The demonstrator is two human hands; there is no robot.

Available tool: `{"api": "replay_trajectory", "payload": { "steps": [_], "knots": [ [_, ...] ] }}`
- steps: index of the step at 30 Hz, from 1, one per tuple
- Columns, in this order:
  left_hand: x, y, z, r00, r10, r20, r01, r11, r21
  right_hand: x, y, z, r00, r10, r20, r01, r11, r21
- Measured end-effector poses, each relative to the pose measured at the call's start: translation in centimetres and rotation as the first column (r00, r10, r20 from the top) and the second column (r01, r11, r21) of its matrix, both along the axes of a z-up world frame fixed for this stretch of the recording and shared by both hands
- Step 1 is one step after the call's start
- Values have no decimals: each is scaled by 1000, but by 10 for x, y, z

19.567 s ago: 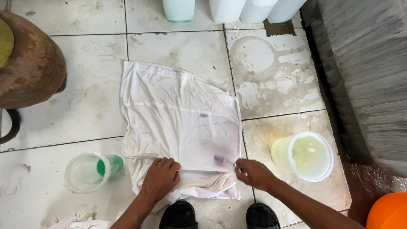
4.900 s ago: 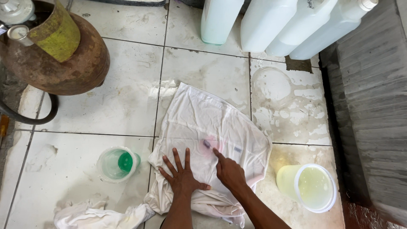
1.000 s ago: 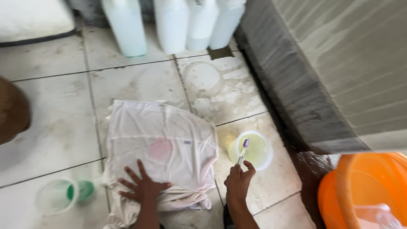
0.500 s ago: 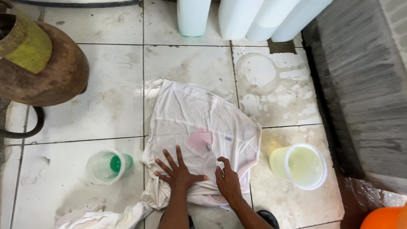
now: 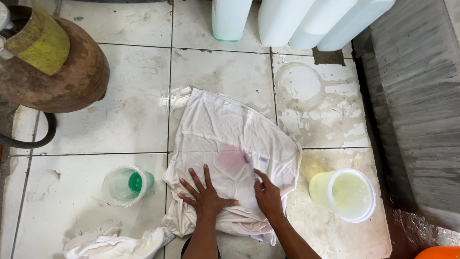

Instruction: The person applies a liquid from a container onto a stained area of a white shirt and scrubs it with a toothbrush.

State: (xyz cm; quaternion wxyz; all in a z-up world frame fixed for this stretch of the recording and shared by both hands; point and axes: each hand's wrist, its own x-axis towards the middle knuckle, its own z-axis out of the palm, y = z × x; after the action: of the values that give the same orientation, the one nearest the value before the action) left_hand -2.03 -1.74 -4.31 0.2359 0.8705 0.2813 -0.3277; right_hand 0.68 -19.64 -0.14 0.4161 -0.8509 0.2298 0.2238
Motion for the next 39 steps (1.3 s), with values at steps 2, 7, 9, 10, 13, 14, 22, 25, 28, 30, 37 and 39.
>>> {"api": "replay_trajectory", "payload": {
  "steps": [2,7,9,10,13,14,22,25,28,30,37,39],
  "knots": [
    [0,0,2,1000,-8,-19,8,1000,-9,-5,-5,-15,930,361,73,-364,931,30],
    [2,-1,7,1000,-4,-25,4,1000,-6,5,-1,-21,944,309,118,-308,951,-26],
    [3,0,11,1000,-9,-30,9,1000,-12,7,10,-13,953,280,121,-278,960,-31],
    [3,1,13,999,2,-41,-3,1000,-16,9,18,-3,908,414,57,-410,909,-72],
    [2,-1,10,999,11,-36,-11,1000,-19,15,27,-3,929,371,-10,-370,923,-105],
    [2,-1,8,1000,3,-19,-3,1000,-12,18,29,-8,983,186,-5,-185,977,-103],
    [4,0,15,999,15,-43,-17,999,-43,20,39,-11,882,467,-59,-467,851,-239],
    [2,1,8,999,-8,-36,7,1000,-20,10,43,-14,835,543,-95,-547,796,-260],
    [5,-2,13,999,-4,-37,4,1000,-17,16,44,-5,851,511,-120,-524,810,-263],
    [4,0,17,998,11,-63,-13,1000,-24,19,50,-7,902,412,-131,-432,865,-254],
    [3,1,10,999,-15,-47,14,1000,-14,16,51,-28,708,682,-181,-673,577,-463],
    [5,1,18,999,15,-49,-17,999,-41,28,53,-16,687,696,-209,-699,556,-450]
  ]
}}
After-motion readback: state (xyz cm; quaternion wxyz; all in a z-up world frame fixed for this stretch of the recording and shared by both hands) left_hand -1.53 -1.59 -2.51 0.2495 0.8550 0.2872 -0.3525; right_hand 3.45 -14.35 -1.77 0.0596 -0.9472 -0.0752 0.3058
